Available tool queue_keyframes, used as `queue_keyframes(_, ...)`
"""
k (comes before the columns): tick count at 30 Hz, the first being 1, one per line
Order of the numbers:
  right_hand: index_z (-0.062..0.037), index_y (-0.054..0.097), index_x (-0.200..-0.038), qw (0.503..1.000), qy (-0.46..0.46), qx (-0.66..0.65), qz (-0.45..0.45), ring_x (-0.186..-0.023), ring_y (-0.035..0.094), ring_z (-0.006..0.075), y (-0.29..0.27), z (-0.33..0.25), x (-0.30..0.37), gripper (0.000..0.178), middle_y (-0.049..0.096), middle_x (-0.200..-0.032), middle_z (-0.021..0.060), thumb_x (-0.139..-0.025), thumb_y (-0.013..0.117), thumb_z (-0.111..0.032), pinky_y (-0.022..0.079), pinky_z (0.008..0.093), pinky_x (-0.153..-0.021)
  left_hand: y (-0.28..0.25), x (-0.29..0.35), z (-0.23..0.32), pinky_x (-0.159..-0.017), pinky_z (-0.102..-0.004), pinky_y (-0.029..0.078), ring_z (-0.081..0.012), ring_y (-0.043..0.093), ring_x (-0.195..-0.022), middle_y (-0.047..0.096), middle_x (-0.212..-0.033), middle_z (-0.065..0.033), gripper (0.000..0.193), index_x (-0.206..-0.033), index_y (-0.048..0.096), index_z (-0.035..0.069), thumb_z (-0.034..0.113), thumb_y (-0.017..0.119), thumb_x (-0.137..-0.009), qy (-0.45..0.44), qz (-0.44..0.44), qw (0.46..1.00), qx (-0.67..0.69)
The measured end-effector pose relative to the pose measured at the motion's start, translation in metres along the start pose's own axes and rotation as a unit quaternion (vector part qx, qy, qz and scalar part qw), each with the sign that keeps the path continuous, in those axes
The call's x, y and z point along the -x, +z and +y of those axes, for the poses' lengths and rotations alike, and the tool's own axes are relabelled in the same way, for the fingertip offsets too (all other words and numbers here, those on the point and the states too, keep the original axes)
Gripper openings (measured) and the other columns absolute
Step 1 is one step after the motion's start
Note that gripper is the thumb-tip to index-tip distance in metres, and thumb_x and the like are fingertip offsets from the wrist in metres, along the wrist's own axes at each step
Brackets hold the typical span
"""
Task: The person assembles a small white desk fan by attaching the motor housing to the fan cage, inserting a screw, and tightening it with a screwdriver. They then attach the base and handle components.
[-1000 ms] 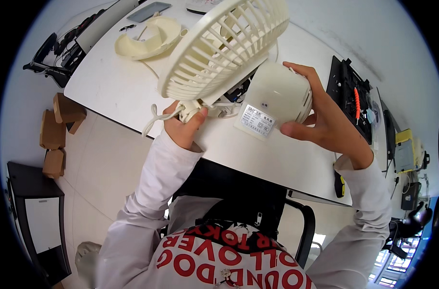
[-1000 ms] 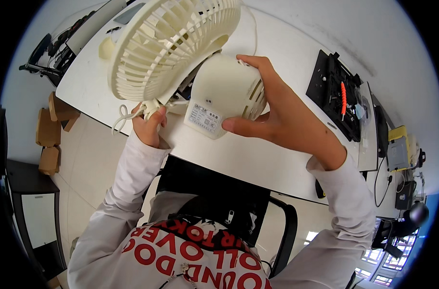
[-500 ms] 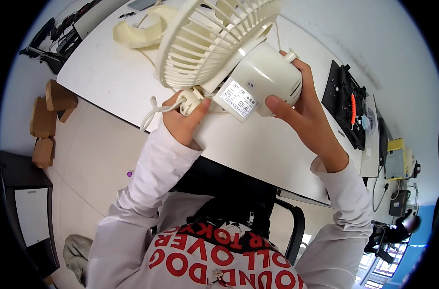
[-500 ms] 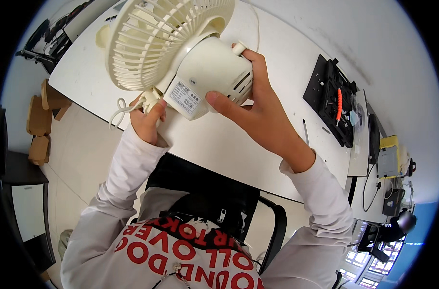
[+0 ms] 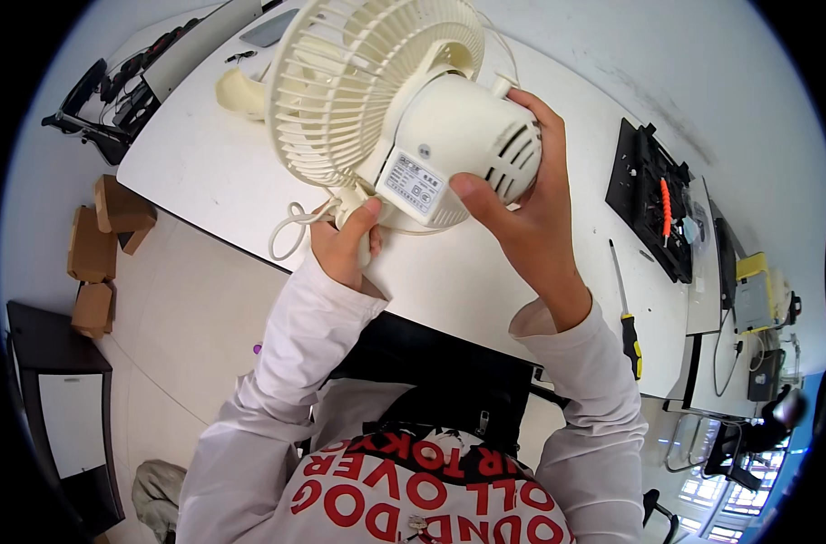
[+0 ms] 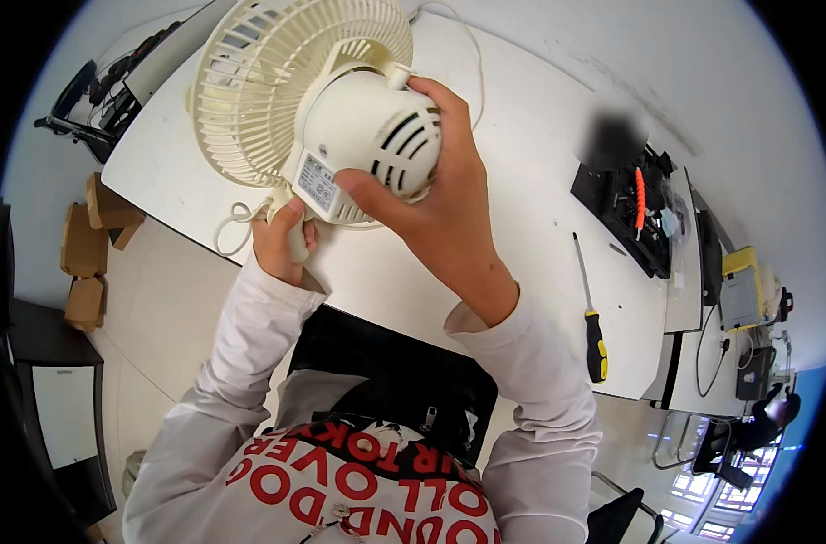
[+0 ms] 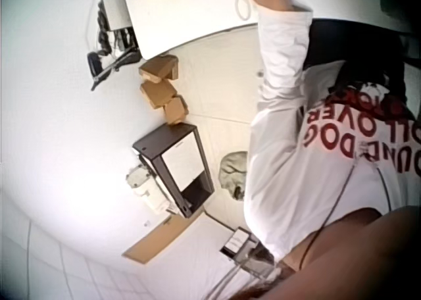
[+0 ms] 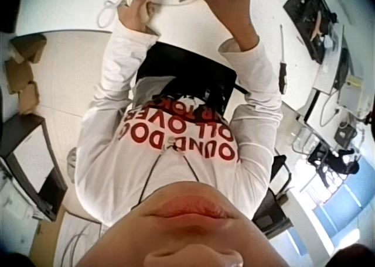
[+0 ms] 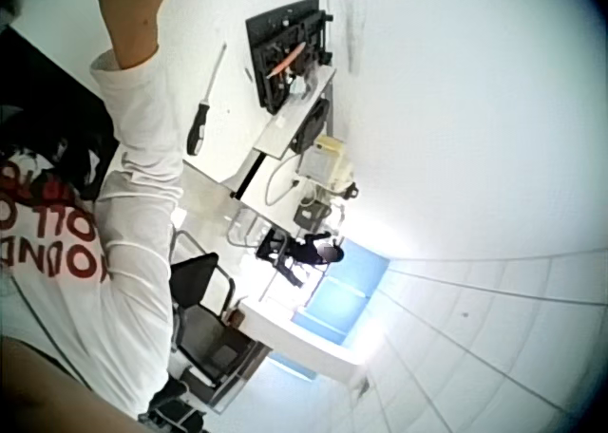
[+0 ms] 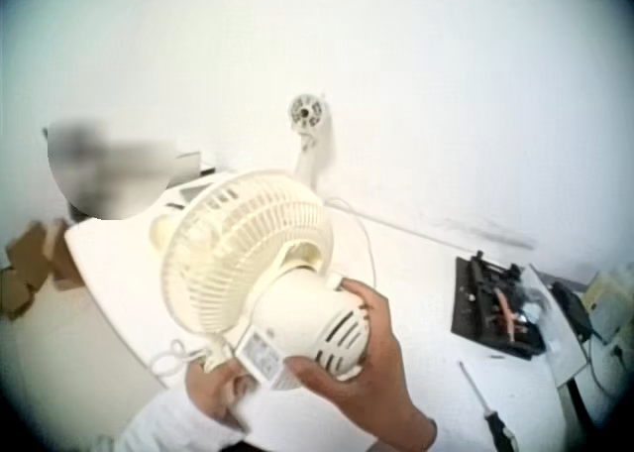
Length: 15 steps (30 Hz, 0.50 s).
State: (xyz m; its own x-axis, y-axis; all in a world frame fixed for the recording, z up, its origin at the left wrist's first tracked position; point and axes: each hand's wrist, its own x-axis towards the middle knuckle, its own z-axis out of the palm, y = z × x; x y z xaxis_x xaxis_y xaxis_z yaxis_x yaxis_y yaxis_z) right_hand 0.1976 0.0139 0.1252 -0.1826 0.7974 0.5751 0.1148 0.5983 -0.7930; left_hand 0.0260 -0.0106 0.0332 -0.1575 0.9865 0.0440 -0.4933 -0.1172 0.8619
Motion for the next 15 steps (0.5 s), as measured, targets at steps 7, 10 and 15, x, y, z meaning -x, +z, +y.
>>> queue_keyframes(7, -0.0017, 0.04, -0.13, 0.998, -0.02, 0.063, -0.013, -0.095, 0.064, 0.0277, 0.012, -0.011, -0.017, 0.086, 0.057, -0.11, 0.0171, -0.062, 0.087, -0.027, 0.054, 0.0324, -0.078, -0.017, -0.01, -0.008, -0.039, -0.0222, 0.037, -0.0096, 0.046, -0.045, 0.057, -0.069, -0.0056, 0.033, -0.106, 0.055, -0.002, 0.023, 0.055, -0.084, -0.047, -0.03, 0.994, 0.095)
queue_keyframes(10, -0.0037, 0.038, -0.134, 0.994, -0.055, 0.095, -0.028, -0.103, 0.059, 0.0284, 0.012, -0.006, -0.014, 0.091, 0.051, -0.118, 0.0167, -0.061, 0.087, -0.027, 0.052, 0.0344, -0.082, -0.017, -0.011, -0.01, -0.041, -0.0217, 0.037, -0.0091, 0.046, -0.049, 0.053, -0.067, -0.0034, 0.037, -0.107, 0.055, 0.0, 0.029, 0.047, -0.087, -0.051, -0.04, 0.994, 0.092)
queue_keyframes(15, -0.0052, 0.034, -0.138, 0.991, -0.101, 0.085, -0.008, -0.108, 0.054, 0.0291, 0.022, 0.004, -0.013, 0.096, 0.047, -0.122, 0.0164, -0.061, 0.087, -0.028, 0.05, 0.0361, -0.087, -0.014, -0.007, -0.009, -0.043, -0.0215, 0.037, -0.0085, 0.047, -0.055, 0.053, -0.069, -0.0026, 0.038, -0.111, 0.051, 0.001, 0.031, 0.047, -0.088, -0.035, -0.048, 0.996, 0.067)
